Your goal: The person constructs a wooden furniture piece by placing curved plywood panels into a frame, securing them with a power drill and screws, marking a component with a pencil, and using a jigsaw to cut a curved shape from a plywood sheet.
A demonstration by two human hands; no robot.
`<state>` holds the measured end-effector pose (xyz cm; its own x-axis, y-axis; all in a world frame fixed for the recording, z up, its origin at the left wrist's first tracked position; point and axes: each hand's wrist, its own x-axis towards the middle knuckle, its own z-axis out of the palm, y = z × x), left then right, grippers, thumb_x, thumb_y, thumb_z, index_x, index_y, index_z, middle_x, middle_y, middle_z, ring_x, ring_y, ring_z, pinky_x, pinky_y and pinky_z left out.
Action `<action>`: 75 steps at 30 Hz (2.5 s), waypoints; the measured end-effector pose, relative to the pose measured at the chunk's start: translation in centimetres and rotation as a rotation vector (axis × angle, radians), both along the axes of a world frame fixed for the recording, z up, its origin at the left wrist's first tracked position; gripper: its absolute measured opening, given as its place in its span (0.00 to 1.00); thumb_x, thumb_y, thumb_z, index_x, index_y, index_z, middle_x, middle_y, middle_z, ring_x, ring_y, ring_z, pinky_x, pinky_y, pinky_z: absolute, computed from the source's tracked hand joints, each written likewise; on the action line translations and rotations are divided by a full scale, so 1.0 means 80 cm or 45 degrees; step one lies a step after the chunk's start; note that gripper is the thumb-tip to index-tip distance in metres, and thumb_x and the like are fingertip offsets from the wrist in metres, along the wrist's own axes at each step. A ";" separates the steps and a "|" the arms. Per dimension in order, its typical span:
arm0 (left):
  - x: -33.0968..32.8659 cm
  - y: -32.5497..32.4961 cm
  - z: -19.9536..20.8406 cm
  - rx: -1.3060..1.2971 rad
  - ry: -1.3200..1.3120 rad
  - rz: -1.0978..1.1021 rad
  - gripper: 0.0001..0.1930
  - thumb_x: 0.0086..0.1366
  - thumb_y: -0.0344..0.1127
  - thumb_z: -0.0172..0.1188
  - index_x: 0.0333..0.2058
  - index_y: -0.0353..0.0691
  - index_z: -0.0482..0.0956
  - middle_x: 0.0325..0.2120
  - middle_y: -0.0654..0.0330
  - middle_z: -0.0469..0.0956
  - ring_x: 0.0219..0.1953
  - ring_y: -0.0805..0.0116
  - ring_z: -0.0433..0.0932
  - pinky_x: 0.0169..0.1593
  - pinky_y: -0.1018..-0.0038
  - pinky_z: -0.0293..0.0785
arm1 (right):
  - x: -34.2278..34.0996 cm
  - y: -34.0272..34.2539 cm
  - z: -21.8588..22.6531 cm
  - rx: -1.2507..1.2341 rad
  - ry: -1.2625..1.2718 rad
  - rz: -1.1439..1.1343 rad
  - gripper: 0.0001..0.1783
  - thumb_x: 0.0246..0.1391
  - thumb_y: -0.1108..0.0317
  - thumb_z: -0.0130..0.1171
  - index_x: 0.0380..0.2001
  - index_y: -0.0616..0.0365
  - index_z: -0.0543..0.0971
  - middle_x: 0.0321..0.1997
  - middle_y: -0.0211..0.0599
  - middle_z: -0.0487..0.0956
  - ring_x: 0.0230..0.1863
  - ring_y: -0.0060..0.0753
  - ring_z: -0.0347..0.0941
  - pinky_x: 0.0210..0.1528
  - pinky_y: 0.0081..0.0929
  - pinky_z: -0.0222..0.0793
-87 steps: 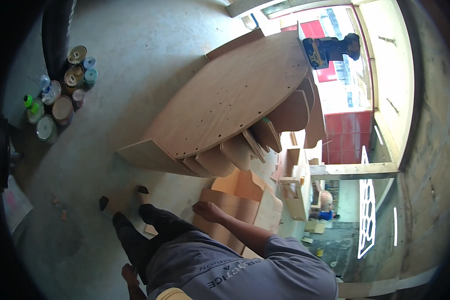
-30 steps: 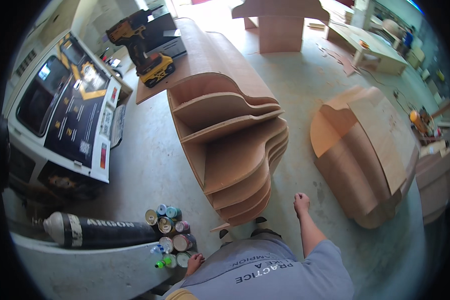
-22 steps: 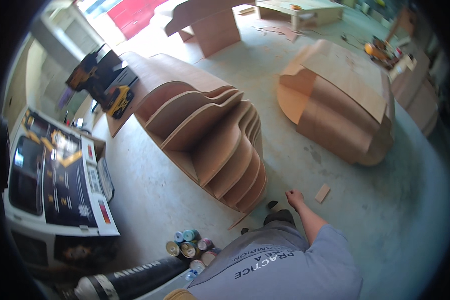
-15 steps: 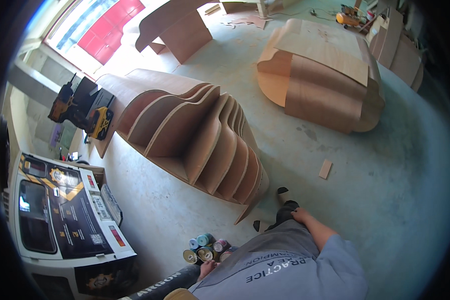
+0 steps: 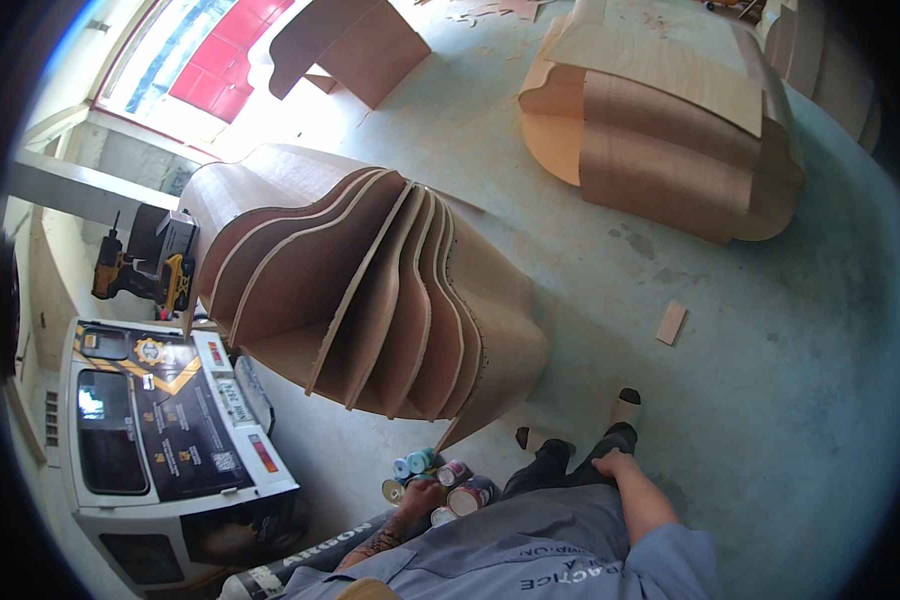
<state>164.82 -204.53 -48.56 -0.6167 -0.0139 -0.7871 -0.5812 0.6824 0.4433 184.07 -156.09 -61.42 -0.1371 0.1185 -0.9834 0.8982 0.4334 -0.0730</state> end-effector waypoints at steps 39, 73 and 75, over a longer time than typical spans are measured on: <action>-0.448 0.174 0.508 0.009 1.345 -0.468 0.18 0.76 0.31 0.62 0.61 0.35 0.74 0.53 0.60 0.81 0.54 0.72 0.79 0.59 0.75 0.75 | 0.034 -0.051 -0.077 0.646 0.138 -0.012 0.42 0.64 0.49 0.66 0.72 0.64 0.67 0.68 0.61 0.68 0.66 0.63 0.68 0.69 0.54 0.68; -0.442 0.194 0.479 -0.450 1.631 -0.273 0.11 0.77 0.35 0.63 0.51 0.37 0.80 0.43 0.60 0.81 0.45 0.76 0.78 0.49 0.74 0.75 | -0.004 0.019 -0.049 0.480 -0.009 -0.110 0.41 0.61 0.45 0.66 0.70 0.58 0.71 0.69 0.54 0.69 0.69 0.57 0.69 0.67 0.50 0.71; -0.448 0.165 0.476 -0.449 1.718 -0.310 0.11 0.77 0.37 0.63 0.49 0.36 0.81 0.39 0.57 0.82 0.42 0.74 0.78 0.46 0.71 0.75 | 0.008 0.035 -0.059 0.385 0.078 -0.270 0.38 0.63 0.45 0.65 0.67 0.59 0.74 0.71 0.58 0.69 0.70 0.59 0.69 0.69 0.51 0.70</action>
<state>128.94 -191.31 -10.50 -0.8970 0.1311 0.4222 0.2920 0.8926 0.3434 184.69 -153.32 -66.14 -0.1357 0.4342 -0.8905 0.9683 0.2482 -0.0265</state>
